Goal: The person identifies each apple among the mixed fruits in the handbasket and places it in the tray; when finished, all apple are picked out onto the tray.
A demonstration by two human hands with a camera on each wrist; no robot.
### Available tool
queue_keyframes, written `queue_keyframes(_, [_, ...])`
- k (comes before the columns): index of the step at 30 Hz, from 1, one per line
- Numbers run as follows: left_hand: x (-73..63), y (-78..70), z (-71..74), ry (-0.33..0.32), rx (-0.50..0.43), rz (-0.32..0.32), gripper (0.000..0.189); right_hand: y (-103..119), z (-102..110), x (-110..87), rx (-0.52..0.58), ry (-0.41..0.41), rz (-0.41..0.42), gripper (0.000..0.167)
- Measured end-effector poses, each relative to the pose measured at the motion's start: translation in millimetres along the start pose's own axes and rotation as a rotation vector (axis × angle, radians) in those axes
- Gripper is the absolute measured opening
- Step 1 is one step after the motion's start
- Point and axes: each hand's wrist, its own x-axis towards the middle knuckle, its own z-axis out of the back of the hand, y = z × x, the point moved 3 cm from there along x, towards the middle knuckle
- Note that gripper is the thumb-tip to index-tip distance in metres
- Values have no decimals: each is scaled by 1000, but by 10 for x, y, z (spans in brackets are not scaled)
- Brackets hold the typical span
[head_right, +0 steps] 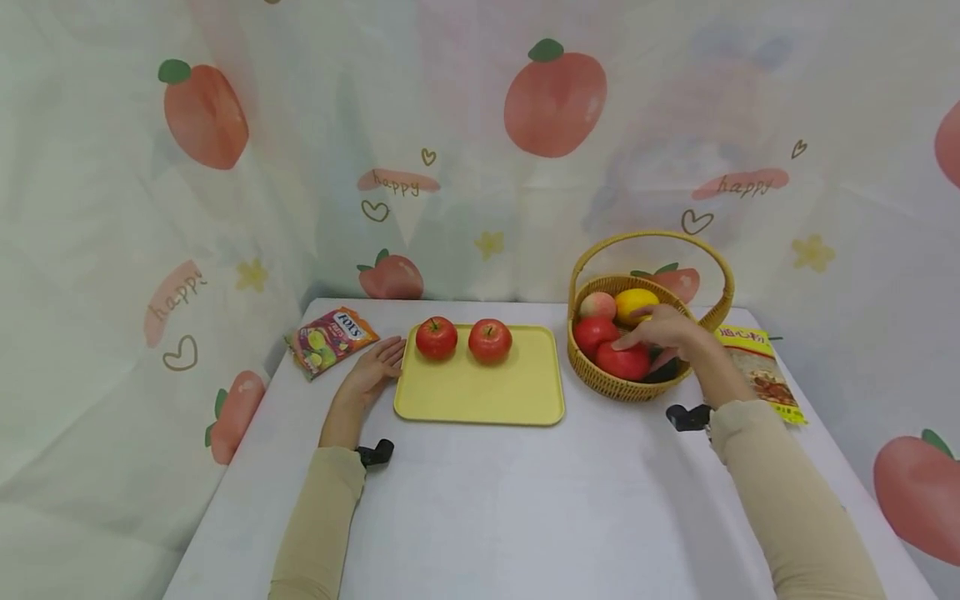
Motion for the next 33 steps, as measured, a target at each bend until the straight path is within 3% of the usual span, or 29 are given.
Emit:
queue_keyframes(8, [6, 5, -4, -2, 3, 6, 84, -3, 16, -85, 37, -4, 58, 98])
queue_keyframes(24, [-3, 6, -2, -13, -6, 7, 84, 20, 27, -275, 111, -178, 147, 94])
queue_keyframes(33, [5, 6, -3, -32, 15, 19, 84, 204, -51, -442, 127, -277, 242, 94])
